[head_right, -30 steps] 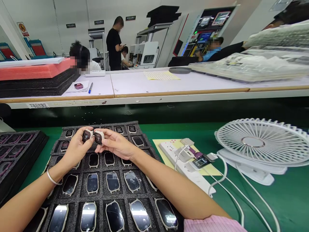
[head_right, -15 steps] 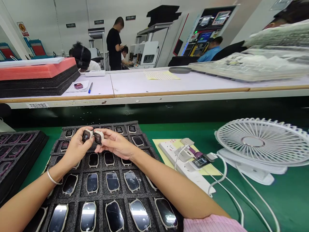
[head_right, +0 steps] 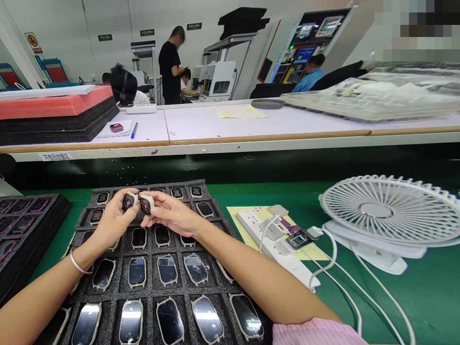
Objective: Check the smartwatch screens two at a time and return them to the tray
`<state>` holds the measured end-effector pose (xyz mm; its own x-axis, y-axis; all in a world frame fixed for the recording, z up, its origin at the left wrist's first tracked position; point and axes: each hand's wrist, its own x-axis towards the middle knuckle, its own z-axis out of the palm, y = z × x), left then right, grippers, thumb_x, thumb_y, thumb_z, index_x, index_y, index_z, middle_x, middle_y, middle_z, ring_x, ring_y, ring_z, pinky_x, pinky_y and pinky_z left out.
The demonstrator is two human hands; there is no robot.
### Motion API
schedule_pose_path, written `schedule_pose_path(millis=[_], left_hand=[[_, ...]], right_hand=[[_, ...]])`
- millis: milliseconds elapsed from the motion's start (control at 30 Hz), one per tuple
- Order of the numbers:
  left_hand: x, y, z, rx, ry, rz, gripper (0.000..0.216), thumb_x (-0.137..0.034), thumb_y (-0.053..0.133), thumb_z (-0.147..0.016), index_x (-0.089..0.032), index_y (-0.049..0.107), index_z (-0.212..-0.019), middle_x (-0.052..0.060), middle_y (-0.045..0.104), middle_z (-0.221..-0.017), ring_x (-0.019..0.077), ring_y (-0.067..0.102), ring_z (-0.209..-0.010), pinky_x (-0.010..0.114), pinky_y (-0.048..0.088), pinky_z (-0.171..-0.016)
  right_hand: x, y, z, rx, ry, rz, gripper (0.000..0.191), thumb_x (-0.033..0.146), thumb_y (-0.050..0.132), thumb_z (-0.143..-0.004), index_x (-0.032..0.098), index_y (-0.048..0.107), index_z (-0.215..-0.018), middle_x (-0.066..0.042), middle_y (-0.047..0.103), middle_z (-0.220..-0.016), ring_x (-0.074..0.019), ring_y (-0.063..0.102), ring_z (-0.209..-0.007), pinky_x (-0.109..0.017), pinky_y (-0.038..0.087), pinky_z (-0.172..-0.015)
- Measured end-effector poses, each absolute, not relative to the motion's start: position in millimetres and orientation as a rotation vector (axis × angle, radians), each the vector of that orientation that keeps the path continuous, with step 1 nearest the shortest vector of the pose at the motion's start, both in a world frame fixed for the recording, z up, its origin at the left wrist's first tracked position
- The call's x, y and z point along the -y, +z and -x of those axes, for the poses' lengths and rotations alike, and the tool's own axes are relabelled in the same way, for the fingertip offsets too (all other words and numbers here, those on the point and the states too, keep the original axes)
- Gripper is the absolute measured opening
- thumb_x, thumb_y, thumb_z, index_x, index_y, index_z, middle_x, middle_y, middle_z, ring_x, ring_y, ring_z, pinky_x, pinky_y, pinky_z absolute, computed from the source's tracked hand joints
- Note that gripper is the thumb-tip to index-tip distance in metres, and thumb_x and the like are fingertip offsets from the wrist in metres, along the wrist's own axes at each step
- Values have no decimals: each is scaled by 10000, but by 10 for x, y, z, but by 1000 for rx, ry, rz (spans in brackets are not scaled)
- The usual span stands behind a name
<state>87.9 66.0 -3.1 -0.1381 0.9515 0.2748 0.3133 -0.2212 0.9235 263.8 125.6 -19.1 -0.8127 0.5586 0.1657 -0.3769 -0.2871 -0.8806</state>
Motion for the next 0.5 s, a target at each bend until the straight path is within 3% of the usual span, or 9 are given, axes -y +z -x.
schedule_pose_path(millis=[500], left_hand=[[-661, -28, -891, -1430, 1366, -1472, 316, -269, 622, -771, -182, 587, -1073, 19, 623, -958, 148, 573, -854, 273, 450, -782]], right_hand=[[-1252, -185, -2634, 1367, 2133, 244, 492, 322, 786, -804, 192, 574, -1228, -6, 695, -860, -135, 706, -754, -256, 515, -701]])
